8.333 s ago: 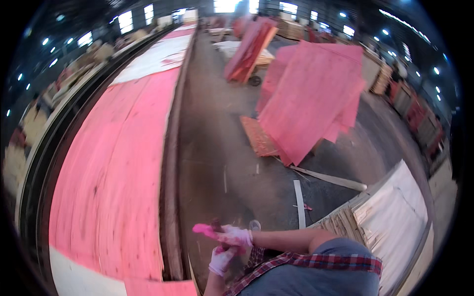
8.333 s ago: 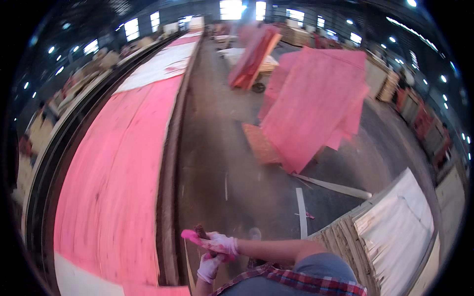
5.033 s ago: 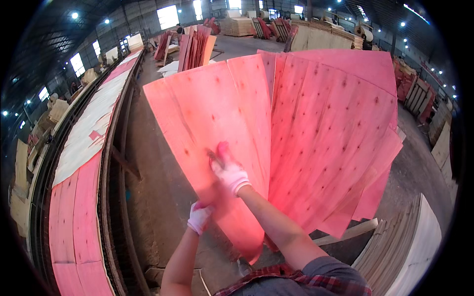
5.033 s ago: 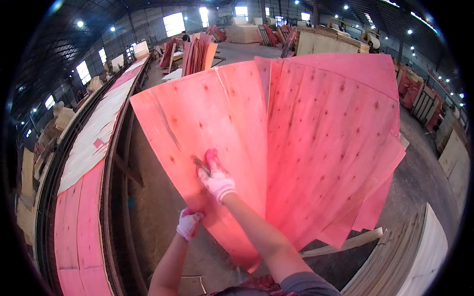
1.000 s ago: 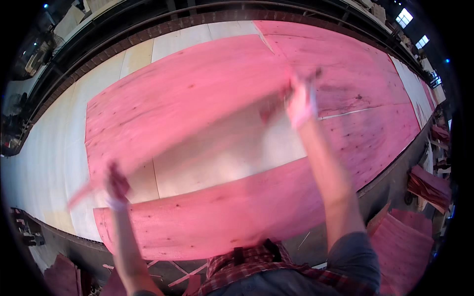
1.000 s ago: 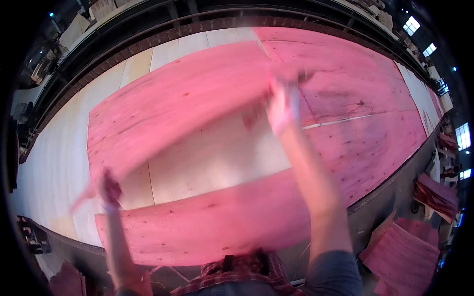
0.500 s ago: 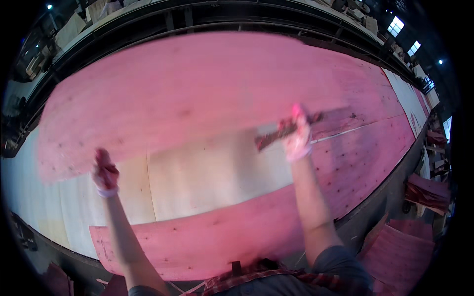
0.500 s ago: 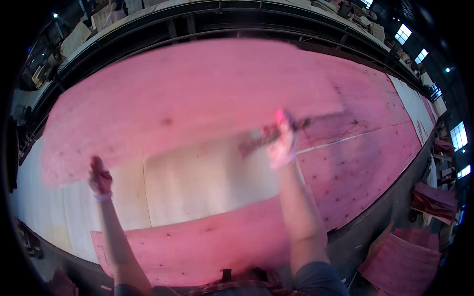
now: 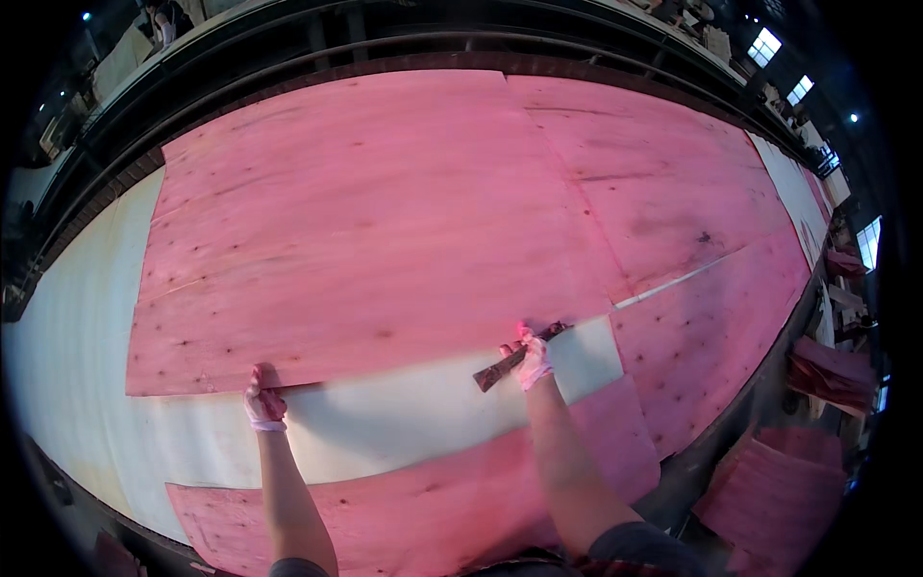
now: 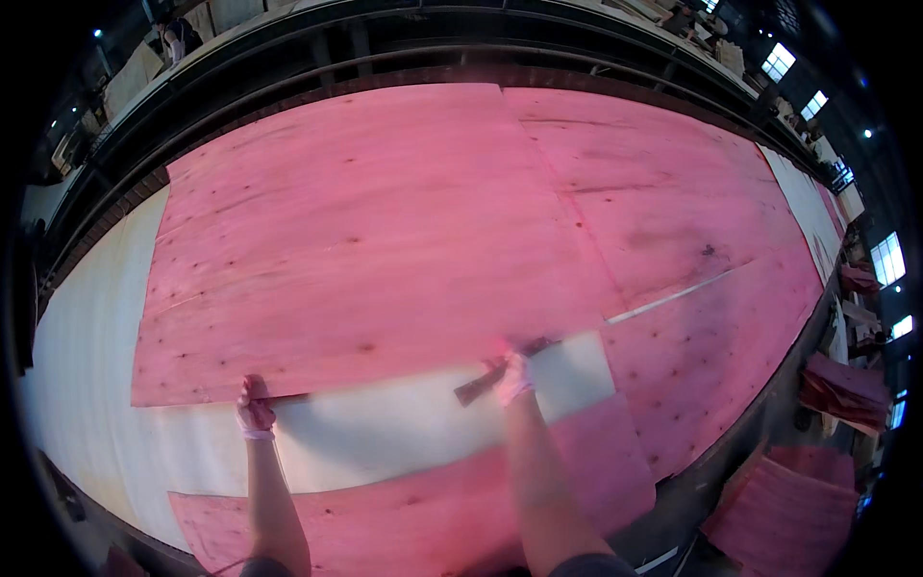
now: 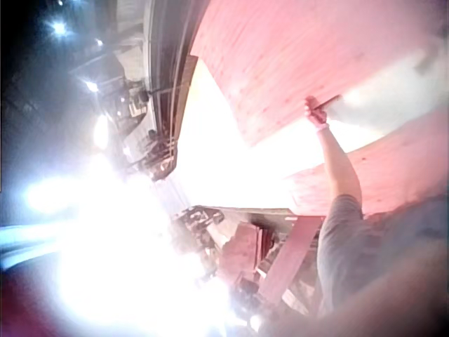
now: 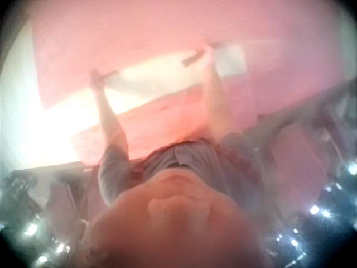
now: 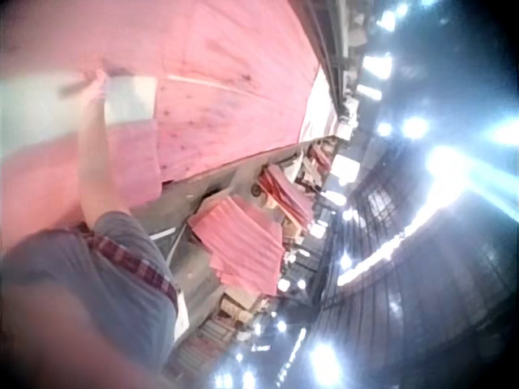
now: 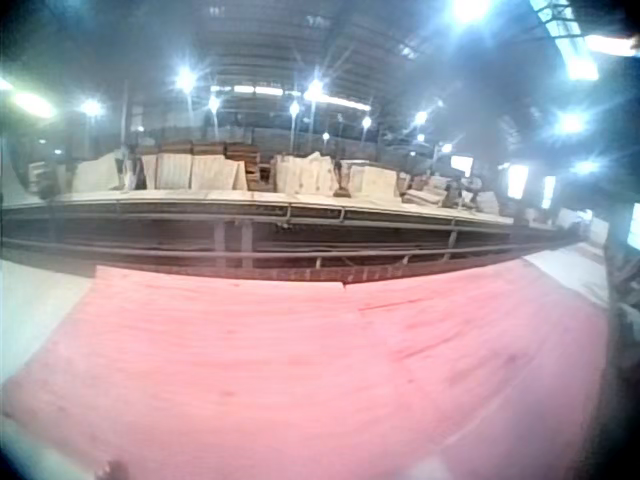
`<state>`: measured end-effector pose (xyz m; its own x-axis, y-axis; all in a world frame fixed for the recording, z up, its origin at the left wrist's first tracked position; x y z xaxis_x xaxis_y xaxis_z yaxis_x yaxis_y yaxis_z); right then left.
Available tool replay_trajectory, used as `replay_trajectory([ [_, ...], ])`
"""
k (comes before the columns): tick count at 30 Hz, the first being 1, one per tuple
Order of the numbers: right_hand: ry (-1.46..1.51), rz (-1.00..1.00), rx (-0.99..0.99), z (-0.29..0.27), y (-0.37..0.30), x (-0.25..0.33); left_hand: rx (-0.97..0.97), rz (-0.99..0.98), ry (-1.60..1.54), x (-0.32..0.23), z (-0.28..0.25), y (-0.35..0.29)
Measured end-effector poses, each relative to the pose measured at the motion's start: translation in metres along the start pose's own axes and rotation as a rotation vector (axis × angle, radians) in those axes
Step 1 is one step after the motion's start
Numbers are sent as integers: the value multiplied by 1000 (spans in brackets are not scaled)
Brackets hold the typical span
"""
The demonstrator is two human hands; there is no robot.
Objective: The person picks up pink wood veneer sheets from a stack and places them onto a moving conveyor belt, then retrieves thin wood strips and a large natural wood sheet to place them on the conveyor belt as well.
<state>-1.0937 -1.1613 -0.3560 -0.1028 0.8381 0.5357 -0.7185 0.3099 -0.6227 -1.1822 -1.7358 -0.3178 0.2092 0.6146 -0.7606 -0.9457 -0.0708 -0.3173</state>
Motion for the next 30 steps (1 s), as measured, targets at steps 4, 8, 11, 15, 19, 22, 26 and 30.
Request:
replay_trajectory([
  [4, 38, -116, 155, 5, 15, 8, 280, 125, -68, 3, 2, -15],
  [8, -97, -222, 117, 1, -5, 14, -57, -81, -149, 17, 7, -29],
  [11, -151, -262, 54, 37, -32, 16, -344, -123, -81, 1, -3, -27],
  [15, -225, -234, 8, 31, -26, 11, -345, -91, -107, -1, -19, -15],
  [19, -234, -193, 395, 69, -34, 29, -163, -173, -30, 9, -3, 6],
  [22, -410, -218, 172, 73, -38, 37, -311, -107, -10, 15, -27, 9],
  [26, -503, -54, 111, 51, -33, 21, -301, -94, 59, 21, -61, 23],
  [30, -334, 46, 122, 36, -34, 7, -489, -10, 172, -4, -20, -8],
])
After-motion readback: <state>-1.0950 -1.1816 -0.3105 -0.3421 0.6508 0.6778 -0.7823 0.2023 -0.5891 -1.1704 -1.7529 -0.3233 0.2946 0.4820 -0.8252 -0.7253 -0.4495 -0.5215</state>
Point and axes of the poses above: each hand's wrist, its own y-axis towards the middle knuckle, its own z-axis out of the palm, x = y × z, the point moved 9 cm from there along y, towards the middle knuckle, and after that the axes turned 10 degrees about x, right-handed, at the moved point
